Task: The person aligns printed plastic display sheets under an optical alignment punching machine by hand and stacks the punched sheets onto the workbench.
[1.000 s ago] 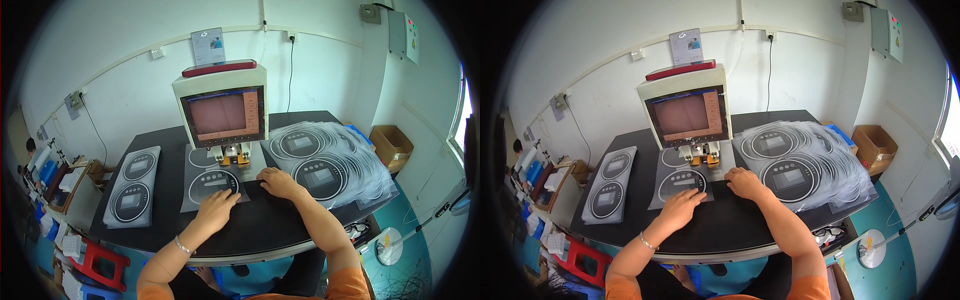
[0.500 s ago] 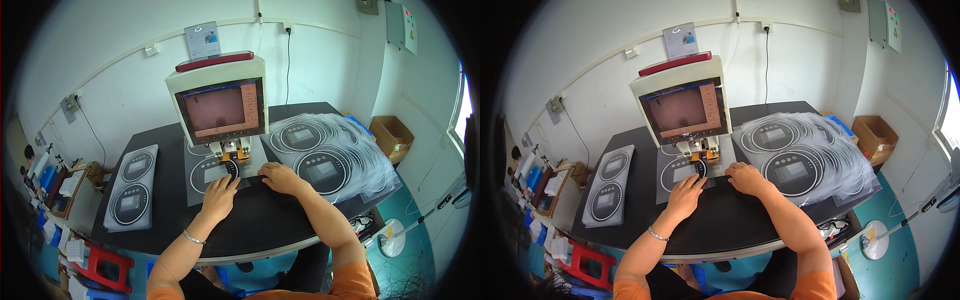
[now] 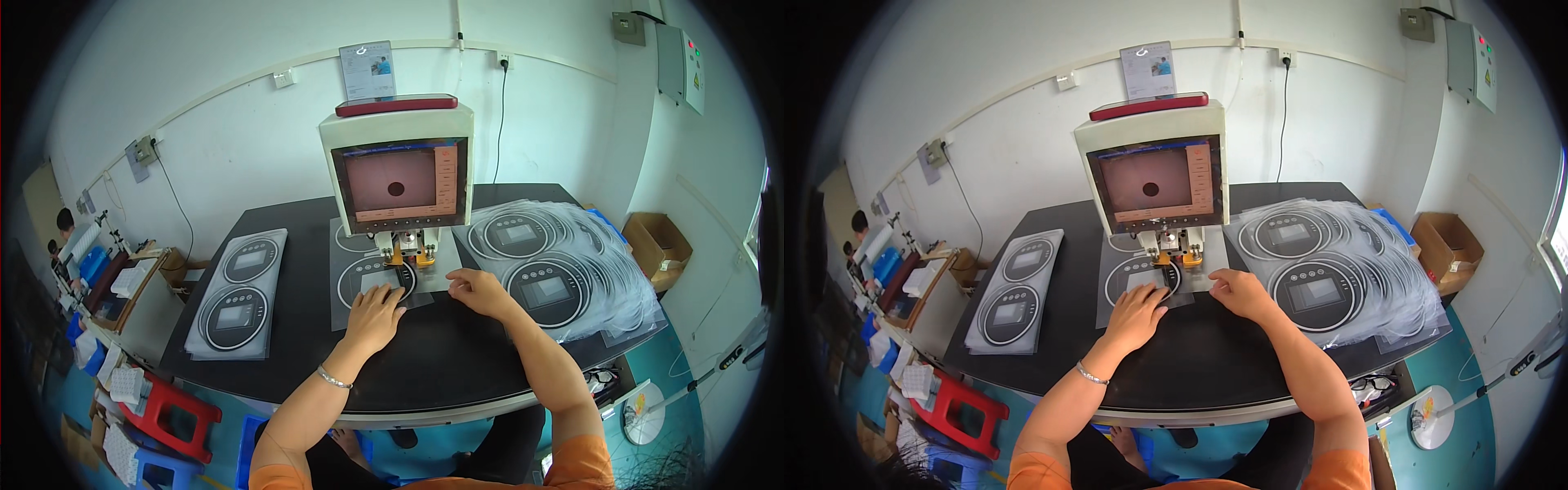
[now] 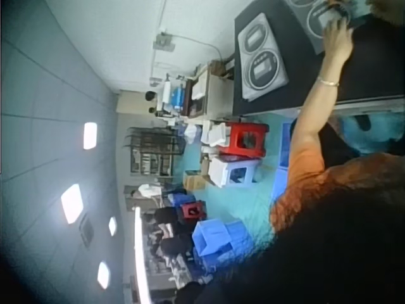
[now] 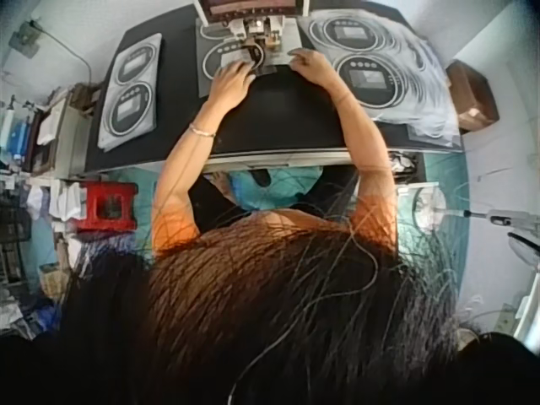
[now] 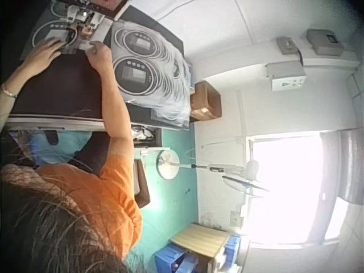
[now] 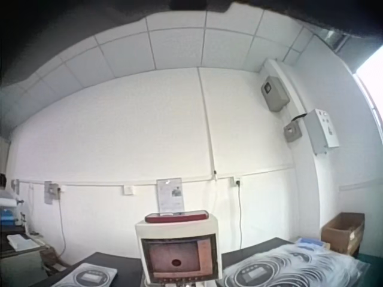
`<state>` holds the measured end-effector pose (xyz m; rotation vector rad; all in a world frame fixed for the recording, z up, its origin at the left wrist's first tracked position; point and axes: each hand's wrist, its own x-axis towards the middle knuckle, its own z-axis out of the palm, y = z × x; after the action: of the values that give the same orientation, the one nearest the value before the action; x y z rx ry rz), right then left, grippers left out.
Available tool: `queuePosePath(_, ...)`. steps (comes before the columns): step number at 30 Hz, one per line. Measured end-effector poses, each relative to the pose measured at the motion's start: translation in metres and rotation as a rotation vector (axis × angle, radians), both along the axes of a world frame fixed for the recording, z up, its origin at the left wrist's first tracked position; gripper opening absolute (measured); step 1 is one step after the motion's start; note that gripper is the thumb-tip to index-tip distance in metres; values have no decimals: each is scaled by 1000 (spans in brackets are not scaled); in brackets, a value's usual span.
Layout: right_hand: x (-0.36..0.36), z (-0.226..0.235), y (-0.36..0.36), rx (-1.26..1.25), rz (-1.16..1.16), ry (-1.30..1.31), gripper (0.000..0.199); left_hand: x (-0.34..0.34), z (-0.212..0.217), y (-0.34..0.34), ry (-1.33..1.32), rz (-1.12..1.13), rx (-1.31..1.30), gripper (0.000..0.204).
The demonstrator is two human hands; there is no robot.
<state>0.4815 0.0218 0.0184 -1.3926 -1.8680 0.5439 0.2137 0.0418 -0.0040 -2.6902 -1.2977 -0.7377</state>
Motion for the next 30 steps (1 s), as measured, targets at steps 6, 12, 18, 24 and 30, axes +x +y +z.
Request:
queuePosePath(6,-5,17,-5,-546,-46,495,52,6,15,-47,26,-119,-68,38)
queuePosePath(12,-8,11,-5,-490,-98,575,64,9,33,-151,-36,-311,-35,44)
queuePosePath(18,20,19,3,-206,-268,22,54,-18,33,-185,-112,-329,-99,59)
queuePosePath(24,48,17,1,-154,-355,-82,52,-91,27,-155,-171,283,71,55)
queuePosePath(30,48,14,3,-105,-316,-154,52,-161,7,-117,-78,583,205,59)
